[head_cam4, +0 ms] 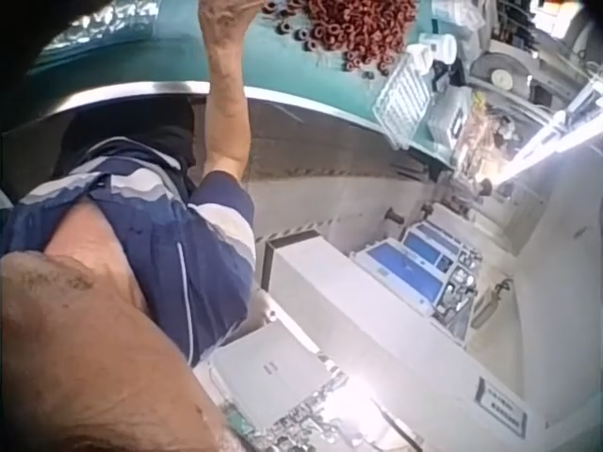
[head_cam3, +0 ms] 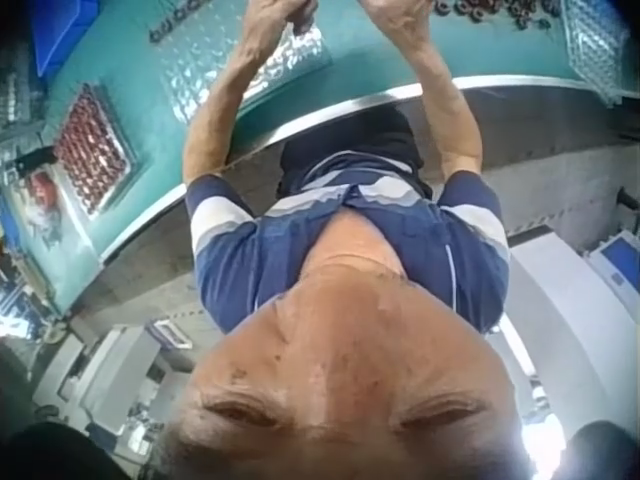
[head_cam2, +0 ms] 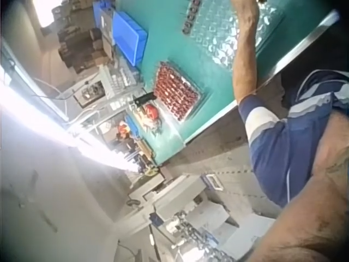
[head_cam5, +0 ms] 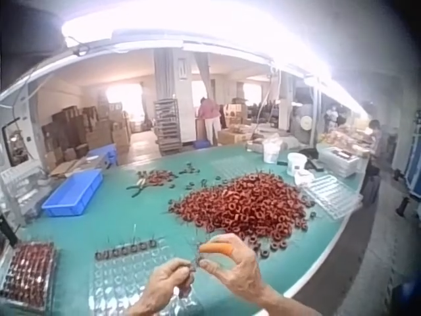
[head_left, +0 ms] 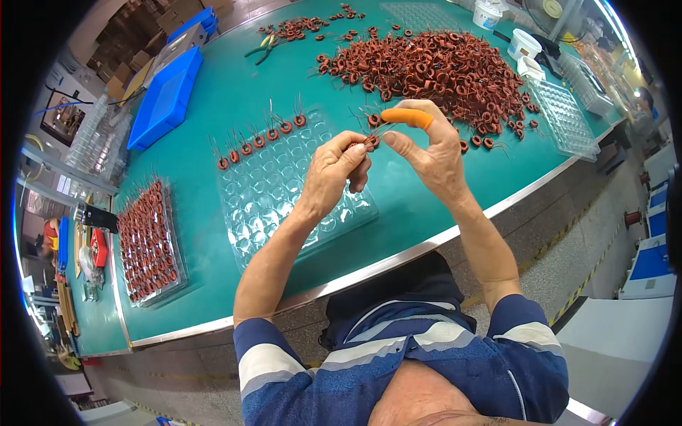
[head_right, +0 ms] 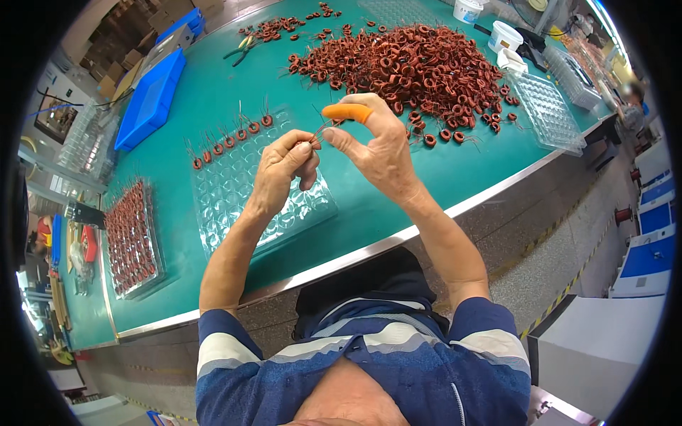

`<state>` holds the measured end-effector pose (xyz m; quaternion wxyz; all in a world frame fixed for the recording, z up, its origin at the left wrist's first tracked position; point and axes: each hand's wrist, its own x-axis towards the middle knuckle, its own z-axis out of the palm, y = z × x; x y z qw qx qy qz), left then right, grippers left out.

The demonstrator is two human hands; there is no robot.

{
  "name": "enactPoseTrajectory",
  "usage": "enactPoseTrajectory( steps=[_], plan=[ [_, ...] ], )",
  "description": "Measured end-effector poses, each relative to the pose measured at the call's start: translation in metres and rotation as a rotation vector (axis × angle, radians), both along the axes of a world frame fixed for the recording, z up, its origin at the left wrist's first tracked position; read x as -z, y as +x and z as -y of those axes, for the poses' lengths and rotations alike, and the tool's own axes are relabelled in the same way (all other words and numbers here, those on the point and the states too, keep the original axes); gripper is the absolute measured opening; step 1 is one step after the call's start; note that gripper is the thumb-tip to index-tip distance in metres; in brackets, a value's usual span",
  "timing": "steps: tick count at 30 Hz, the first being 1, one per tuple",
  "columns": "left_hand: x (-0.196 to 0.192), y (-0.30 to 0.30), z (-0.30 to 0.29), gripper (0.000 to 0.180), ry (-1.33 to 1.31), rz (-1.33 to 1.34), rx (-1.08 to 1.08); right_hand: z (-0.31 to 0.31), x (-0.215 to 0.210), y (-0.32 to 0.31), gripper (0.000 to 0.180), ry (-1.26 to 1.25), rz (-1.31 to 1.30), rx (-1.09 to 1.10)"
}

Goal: Manually threading wires through toroidal inductor cores and placing them into a plastic sorting tray at an industrial workbench.

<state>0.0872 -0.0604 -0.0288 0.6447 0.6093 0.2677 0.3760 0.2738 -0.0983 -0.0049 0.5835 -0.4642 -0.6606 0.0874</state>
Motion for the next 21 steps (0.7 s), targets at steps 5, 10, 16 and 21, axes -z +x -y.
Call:
enactPoseTrajectory(
  steps=[5,10,16,21],
  plan=[
    [-0.005,0.0,0.0,0.024,0.062,-0.083,0.119,-0.006,-0.016,0.016,0.024,-0.196,0.211,-0.25],
    [-0.003,-0.002,-0.001,0.024,0.091,-0.126,0.152,-0.013,-0.029,0.014,0.023,-0.571,0.248,-0.258],
    [-0.004,0.0,-0.001,0.024,-0.053,0.004,0.091,-0.001,-0.014,0.023,0.029,-0.179,0.007,-0.092],
    [-0.001,-0.004,-0.003,0.025,-0.145,0.088,0.118,0.006,-0.009,0.006,0.03,0.093,0.276,-0.02]
  ],
)
